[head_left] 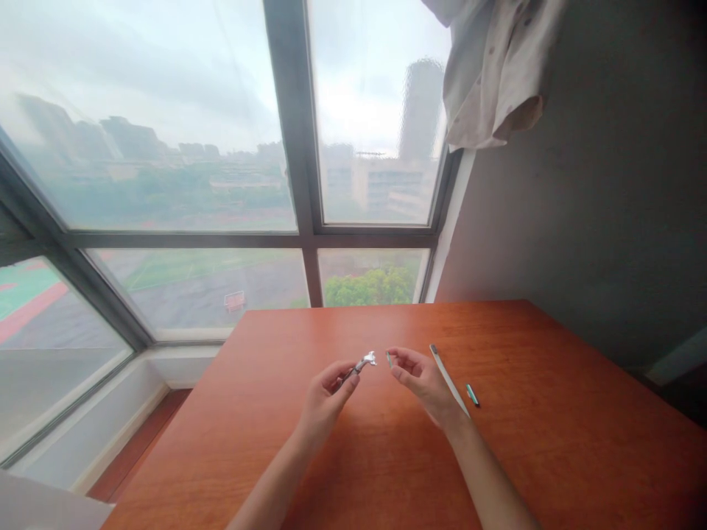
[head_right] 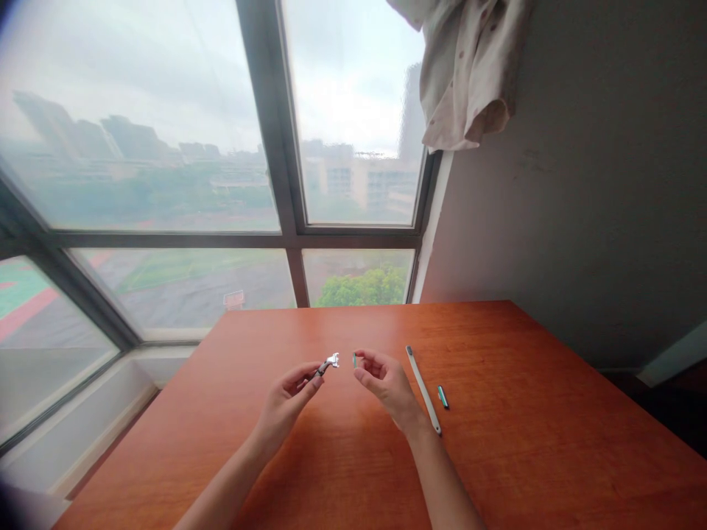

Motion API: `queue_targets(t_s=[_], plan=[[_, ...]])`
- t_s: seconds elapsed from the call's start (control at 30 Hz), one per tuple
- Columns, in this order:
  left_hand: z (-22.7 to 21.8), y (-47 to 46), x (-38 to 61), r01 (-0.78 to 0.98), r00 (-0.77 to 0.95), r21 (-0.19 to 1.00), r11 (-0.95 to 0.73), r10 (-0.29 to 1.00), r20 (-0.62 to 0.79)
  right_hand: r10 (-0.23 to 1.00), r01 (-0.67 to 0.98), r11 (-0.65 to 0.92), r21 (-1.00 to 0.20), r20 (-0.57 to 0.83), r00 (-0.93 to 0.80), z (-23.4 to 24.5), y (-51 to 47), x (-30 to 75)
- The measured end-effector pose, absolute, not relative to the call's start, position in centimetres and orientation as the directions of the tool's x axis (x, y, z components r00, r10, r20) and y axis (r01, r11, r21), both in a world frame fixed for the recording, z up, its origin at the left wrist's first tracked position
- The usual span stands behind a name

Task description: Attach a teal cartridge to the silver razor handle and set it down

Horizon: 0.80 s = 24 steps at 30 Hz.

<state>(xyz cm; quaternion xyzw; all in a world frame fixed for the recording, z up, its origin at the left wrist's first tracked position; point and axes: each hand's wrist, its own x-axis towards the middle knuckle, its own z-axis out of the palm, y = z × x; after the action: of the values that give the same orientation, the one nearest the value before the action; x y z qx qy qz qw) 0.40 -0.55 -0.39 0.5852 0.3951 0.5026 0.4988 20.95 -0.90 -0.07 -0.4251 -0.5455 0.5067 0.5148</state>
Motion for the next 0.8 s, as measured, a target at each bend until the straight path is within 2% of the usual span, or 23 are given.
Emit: queue_targets(t_s=[0.2, 0.33, 0.8], plan=[[-0.4, -1.3, 1.2, -0.036, 0.228, 0.961, -0.273, 0.934, 0.274, 0.979, -0.343, 0.118, -0.932, 0.168, -0.118, -0.5, -1.4, 20.1], [-0.6, -1.4, 1.3, -0.006, 0.253, 0.943, -0.333, 0.912, 0.324, 0.974, -0.457, 0.111, -0.882, 0.189, -0.127, -0.8, -1.4, 19.6], [-0.7, -1.4, 1.5, 0.018, 0.254, 0.941, -0.339, 0.911, 0.324, 0.97, -0.437, 0.123, -0.891, 0.202, -0.138, -1.0, -1.4, 19.6]])
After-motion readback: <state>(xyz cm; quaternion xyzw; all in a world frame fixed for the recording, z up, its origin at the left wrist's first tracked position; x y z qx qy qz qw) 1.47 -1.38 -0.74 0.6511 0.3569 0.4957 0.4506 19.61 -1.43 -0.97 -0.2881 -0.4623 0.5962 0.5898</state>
